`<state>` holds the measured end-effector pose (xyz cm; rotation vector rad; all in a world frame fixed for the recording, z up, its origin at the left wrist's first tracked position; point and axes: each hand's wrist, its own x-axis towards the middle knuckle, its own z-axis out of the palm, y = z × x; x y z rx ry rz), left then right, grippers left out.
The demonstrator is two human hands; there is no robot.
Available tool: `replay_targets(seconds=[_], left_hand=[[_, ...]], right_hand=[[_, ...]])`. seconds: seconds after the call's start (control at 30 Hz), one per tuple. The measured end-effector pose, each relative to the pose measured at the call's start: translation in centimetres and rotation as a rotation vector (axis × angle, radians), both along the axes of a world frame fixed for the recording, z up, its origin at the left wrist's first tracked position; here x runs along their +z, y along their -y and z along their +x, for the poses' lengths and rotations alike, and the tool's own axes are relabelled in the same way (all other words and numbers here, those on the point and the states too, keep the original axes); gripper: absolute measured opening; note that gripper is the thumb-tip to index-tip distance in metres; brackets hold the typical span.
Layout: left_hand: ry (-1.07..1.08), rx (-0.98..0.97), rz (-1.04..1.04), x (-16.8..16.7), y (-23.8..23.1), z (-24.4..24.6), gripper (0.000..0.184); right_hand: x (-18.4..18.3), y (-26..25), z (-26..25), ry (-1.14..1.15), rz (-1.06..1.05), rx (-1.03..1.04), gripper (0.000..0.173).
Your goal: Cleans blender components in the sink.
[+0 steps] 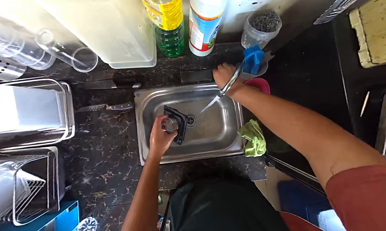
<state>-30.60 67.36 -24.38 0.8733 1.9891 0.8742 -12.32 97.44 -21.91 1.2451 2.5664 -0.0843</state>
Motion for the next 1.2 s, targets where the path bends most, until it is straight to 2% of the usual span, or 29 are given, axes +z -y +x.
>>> replay_targets(seconds=[0.07,0.17,0.3,0.33,0.4,0.47,0.53,0.63,0.7,0.87,0.93,0.97,1.0,1.03,1.07,1.13,1.17,1.2], left_hand=[[0.042,0.065,0.061,0.9,1.4,-1.1,0.076],[0.228,0.184,0.221,2.1,2.9,-1.7,0.075],[0.694,0.268,0.502,3.0,4.3,-1.8,0.063],[0.851,0.298,0.571,3.0,5.0,-1.6,0.059],[1.119,0.495,0.596,2.4,6.1,-0.5,0.041],[1.241,0.549,0.565,1.1,6.8,0.2,0.044],[1.3,0.522,0.539,-0.2,7.0,0.8,0.051],[1.335,0.459,0.557,-0.3,7.0,2.2,0.044],[1.371,0.471,0.567,0.4,7.1,3.0,0.036],[1.388,0.418,0.601,1.8,6.4,4.3,0.037],[1.365,0.423,0.573,5.0,5.6,5.2,0.019],[1.322,0.487,0.496,8.6,4.7,6.0,0.012],[1.333,0.569,0.434,11.6,3.8,6.5,0.018],[1.365,0.557,0.417,13.1,3.3,6.5,0.026],[1.411,0.49,0.469,12.8,3.2,6.1,0.029],[1.458,0.122,0.755,7.8,3.1,4.4,0.023],[1.442,0.024,0.827,7.0,2.7,3.8,0.023],[1.438,0.029,0.802,8.3,2.2,3.5,0.029]], right_hand=[[0.6,0.0,-0.8,0.061,-0.013,0.036,0.017],[-1.2,0.1,-0.6,-0.007,0.023,0.04,0.018],[-1.7,2.8,2.3,-0.364,0.011,-0.231,0.032],[-1.0,4.7,3.2,-0.471,-0.035,-0.293,0.04],[0.5,9.9,4.8,-0.641,-0.229,-0.365,0.046],[1.1,14.7,6.2,-0.671,-0.515,-0.408,0.046],[1.3,18.2,7.3,-0.673,-0.711,-0.421,0.044],[2.4,20.9,8.4,-0.761,-0.83,-0.446,0.04],[3.4,21.6,8.7,-0.896,-0.921,-0.465,0.039],[7.8,21.8,7.5,-1.168,-1.208,-0.449,0.045],[9.3,21.6,6.9,-1.242,-1.267,-0.417,0.05],[9.8,21.4,6.7,-1.269,-1.274,-0.395,0.05],[10.4,21.2,6.5,-1.288,-1.272,-0.375,0.049],[11.1,21.0,6.4,-1.3,-1.269,-0.357,0.047],[11.8,20.8,6.3,-1.306,-1.26,-0.339,0.044],[12.9,20.4,6.2,-1.308,-1.231,-0.306,0.038],[13.4,20.1,6.2,-1.308,-1.22,-0.285,0.037],[13.8,19.8,6.2,-1.309,-1.215,-0.259,0.037]])
